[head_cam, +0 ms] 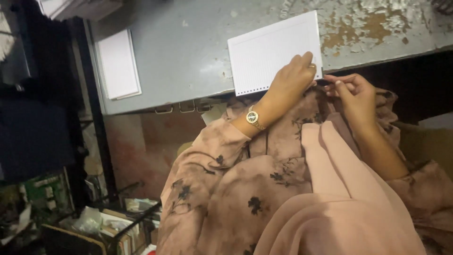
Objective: The person assembles notebooks by hand, inserting a stack of lined paper into a green cover. They align the paper and cover, then fold the cover over the paper to secure it. The person handles the assembled notebook and stacks it with others.
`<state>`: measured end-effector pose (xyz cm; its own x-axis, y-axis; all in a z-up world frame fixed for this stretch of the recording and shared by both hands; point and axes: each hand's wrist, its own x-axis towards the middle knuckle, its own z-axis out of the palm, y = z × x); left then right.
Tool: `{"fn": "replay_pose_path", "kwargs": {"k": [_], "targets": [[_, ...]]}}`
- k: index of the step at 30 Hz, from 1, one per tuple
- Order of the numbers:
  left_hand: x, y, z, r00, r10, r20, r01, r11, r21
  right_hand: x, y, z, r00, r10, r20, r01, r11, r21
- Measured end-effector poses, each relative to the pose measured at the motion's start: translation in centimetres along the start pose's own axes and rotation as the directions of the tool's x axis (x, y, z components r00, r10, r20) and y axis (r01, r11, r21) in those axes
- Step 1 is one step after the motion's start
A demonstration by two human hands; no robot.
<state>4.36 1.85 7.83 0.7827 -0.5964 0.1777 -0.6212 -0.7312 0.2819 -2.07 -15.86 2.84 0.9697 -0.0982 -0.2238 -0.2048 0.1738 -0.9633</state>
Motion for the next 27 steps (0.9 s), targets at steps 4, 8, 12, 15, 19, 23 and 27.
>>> {"fn": "replay_pose_path", "kwargs": {"k": [4,8,12,15,19,23,27], "targets": [[-0.1,-0.1,1.2,0.999,0.021,-0.025,-0.016,0.982,0.186,0.0,-2.4,0.3,0.999,0.051,0.011,-0.05,0.999,-0.015],[0.0,0.0,1.1,0.997,0.075,-0.005,-0.072,0.977,0.2,0.3,-1.8,0.1,0.999,0.045,0.009,-0.045,0.999,0.026],[-0.1,-0.6,2.1,0.996,0.083,0.018,-0.085,0.986,0.143,0.3,-2.7,-0.1,0.998,0.047,0.033,-0.048,0.998,0.027],[0.0,-0.4,1.3,0.996,0.082,0.024,-0.084,0.989,0.122,0.5,-2.6,-0.3,0.998,0.044,0.045,-0.045,0.999,0.029],[0.3,-0.7,-0.2,0.993,0.107,0.044,-0.11,0.991,0.077,0.4,-3.1,-0.3,0.995,0.075,0.062,-0.078,0.996,0.047],[0.5,-1.3,-1.6,0.991,0.083,0.109,-0.087,0.996,0.032,0.5,-2.9,-0.5,0.994,0.08,0.068,-0.085,0.994,0.068],[0.7,-2.3,-2.7,0.989,0.148,0.006,-0.148,0.989,-0.022,0.4,-3.3,-0.4,0.995,0.074,0.069,-0.076,0.996,0.036]]}}
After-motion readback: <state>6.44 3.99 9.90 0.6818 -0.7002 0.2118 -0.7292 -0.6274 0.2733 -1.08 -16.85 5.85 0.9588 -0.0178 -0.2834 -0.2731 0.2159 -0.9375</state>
